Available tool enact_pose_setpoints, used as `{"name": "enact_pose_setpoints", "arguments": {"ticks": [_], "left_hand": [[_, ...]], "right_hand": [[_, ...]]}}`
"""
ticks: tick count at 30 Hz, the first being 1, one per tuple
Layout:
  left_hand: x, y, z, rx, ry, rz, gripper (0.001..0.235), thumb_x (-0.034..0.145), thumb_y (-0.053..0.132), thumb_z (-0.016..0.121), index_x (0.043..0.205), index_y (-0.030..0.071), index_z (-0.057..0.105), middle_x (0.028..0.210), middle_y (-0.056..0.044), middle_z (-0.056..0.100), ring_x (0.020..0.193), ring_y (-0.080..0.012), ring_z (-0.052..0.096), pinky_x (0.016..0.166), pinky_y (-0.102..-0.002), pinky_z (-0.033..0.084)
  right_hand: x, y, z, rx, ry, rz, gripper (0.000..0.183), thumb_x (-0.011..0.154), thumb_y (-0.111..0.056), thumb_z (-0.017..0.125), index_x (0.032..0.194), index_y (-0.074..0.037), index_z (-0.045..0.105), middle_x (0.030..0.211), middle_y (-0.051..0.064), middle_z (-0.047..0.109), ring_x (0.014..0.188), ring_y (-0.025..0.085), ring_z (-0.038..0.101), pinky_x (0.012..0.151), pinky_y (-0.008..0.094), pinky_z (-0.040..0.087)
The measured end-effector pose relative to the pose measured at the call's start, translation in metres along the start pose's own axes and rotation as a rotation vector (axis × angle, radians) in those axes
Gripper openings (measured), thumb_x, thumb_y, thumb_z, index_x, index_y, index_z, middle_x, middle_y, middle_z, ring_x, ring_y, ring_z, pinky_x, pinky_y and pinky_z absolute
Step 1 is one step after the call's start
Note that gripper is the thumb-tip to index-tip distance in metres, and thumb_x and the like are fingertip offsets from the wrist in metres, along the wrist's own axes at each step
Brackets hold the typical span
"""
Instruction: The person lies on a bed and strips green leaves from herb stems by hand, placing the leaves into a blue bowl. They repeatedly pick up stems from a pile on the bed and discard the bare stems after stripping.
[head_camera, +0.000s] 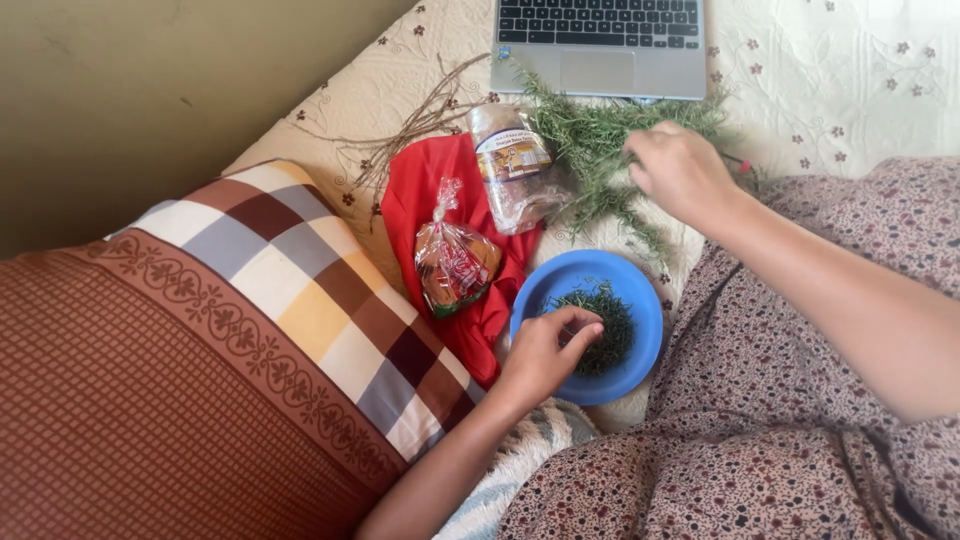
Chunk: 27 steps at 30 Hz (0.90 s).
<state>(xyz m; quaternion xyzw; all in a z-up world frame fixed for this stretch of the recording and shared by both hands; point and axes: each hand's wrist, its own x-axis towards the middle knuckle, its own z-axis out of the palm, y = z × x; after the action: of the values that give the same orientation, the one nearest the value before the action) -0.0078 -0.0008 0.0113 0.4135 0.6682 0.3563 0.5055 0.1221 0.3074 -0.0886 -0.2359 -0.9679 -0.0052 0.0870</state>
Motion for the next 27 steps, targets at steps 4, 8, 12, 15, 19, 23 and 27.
{"name": "enact_pose_setpoints", "arguments": {"ticks": [4,8,12,15,19,23,27], "left_hand": [[0.001,0.003,-0.001,-0.003,-0.009,0.009,0.027,0.102,0.029,0.064,0.116,0.008,0.074,0.098,-0.015,0.078,0.094,-0.0325,0.076,0.078,-0.044,0.064],[0.002,0.003,0.003,0.072,-0.033,-0.098,0.029,0.099,0.035,0.062,0.117,0.017,0.075,0.112,0.003,0.078,0.096,-0.0135,0.071,0.082,-0.032,0.058],[0.001,0.006,0.002,0.005,0.018,-0.106,0.027,0.099,0.033,0.062,0.116,0.017,0.074,0.107,0.003,0.079,0.097,-0.0123,0.073,0.088,-0.032,0.059],[0.001,0.0,0.004,-0.102,0.118,0.004,0.024,0.099,0.031,0.063,0.109,0.014,0.077,0.1,0.001,0.081,0.094,-0.0126,0.075,0.087,-0.029,0.061],[0.006,-0.007,0.006,-0.208,0.205,0.028,0.024,0.099,0.032,0.061,0.107,0.016,0.078,0.096,0.002,0.081,0.093,-0.0105,0.075,0.086,-0.028,0.061],[0.008,-0.01,0.012,-0.463,0.245,0.166,0.027,0.101,0.027,0.059,0.113,0.008,0.074,0.107,-0.008,0.079,0.103,-0.0176,0.076,0.089,-0.029,0.063],[-0.005,0.01,0.01,-0.595,0.203,0.365,0.034,0.099,0.02,0.062,0.128,0.003,0.065,0.125,-0.016,0.073,0.119,-0.0263,0.071,0.107,-0.038,0.058]], "right_hand": [[0.015,-0.02,-0.082,-0.005,-0.019,0.157,0.022,0.101,-0.017,0.069,0.122,-0.011,0.07,0.078,0.013,0.071,0.085,0.027,0.073,0.077,0.036,0.06],[0.029,-0.021,-0.138,0.44,-0.176,0.395,0.022,0.106,-0.007,0.062,0.127,0.0,0.067,0.102,0.02,0.074,0.074,0.024,0.066,0.067,0.034,0.057],[0.026,-0.022,-0.174,0.629,-0.088,0.53,0.026,0.104,-0.005,0.065,0.13,-0.002,0.065,0.111,0.015,0.075,0.083,0.024,0.072,0.073,0.033,0.062],[0.022,-0.056,-0.211,0.842,-0.188,0.736,0.043,0.102,-0.009,0.061,0.144,0.001,0.053,0.111,0.013,0.076,0.084,0.024,0.074,0.076,0.031,0.063],[-0.01,-0.083,-0.231,0.894,-0.303,0.809,0.043,0.1,-0.013,0.058,0.142,-0.002,0.054,0.115,0.012,0.076,0.097,0.026,0.073,0.093,0.039,0.06],[-0.059,-0.094,-0.231,0.793,-0.322,0.717,0.021,0.097,-0.011,0.065,0.117,-0.008,0.07,0.102,0.009,0.083,0.086,0.02,0.08,0.085,0.033,0.068],[-0.105,-0.13,-0.224,0.751,-0.321,0.732,0.027,0.091,-0.014,0.071,0.118,-0.012,0.073,0.092,0.008,0.085,0.076,0.017,0.083,0.082,0.025,0.073]]}}
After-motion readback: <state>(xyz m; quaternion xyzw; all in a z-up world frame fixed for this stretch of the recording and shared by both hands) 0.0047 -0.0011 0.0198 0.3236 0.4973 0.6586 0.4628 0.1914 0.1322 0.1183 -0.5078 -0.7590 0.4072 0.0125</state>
